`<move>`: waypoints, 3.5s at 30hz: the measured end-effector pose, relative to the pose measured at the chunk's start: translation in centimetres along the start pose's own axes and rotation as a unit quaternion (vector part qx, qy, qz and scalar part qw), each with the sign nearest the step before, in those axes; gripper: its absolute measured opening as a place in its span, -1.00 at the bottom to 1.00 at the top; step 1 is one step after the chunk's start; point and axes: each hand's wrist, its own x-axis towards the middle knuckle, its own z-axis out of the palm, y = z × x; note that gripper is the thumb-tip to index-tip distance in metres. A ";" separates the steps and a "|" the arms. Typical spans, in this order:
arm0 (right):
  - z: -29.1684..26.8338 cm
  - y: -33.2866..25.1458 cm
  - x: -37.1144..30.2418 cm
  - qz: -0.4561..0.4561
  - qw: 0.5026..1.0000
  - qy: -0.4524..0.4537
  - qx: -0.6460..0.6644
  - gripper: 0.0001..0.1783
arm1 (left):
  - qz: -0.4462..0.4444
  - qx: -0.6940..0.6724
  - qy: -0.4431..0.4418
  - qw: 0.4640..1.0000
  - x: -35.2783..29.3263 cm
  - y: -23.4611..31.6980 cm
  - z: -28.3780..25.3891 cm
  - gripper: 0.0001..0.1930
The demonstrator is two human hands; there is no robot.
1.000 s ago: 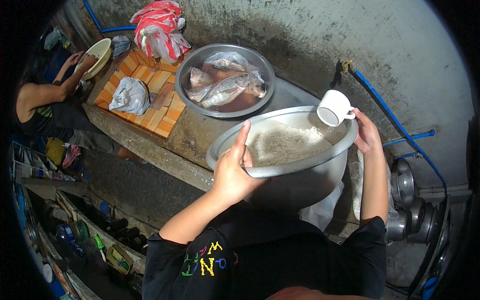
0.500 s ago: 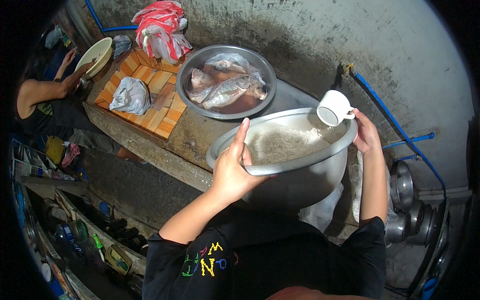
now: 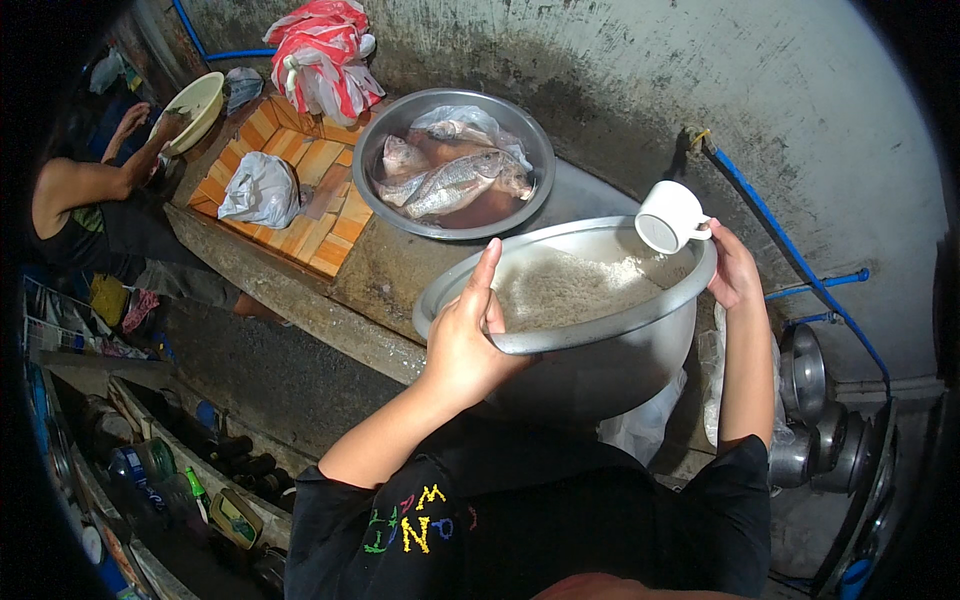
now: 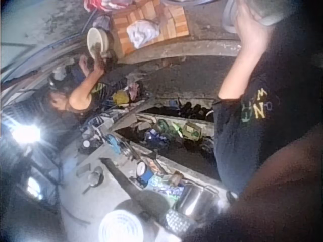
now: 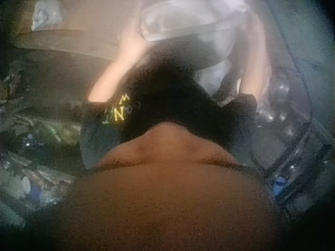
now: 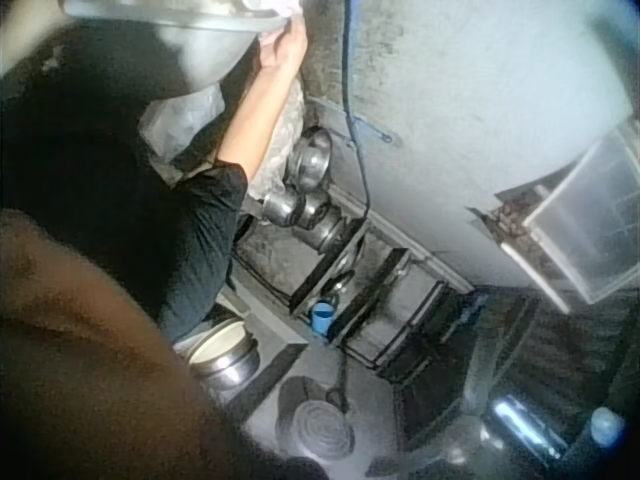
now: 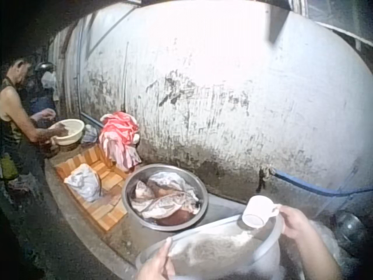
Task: The person scoops a white grain-like substance from a large metal bowl into small plastic bags using a white cup. The person repeatedly fills each bag and sets it aside on the work surface. A second person is visible in the background handling other items.
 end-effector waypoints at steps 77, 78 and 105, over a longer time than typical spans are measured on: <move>-3.8 4.8 -6.0 -0.103 0.989 0.093 0.056 -0.75 | 0.146 0.096 -0.020 0.984 -3.1 0.5 2.0 -0.12; -4.5 5.6 -6.9 -0.108 0.987 0.099 0.062 -0.74 | 0.190 0.086 -0.023 0.978 -3.5 0.1 2.3 -0.13; -7.8 24.4 -20.4 -0.069 0.972 0.194 0.113 -0.78 | 0.402 0.162 -0.217 0.875 -9.3 -9.0 0.6 -0.24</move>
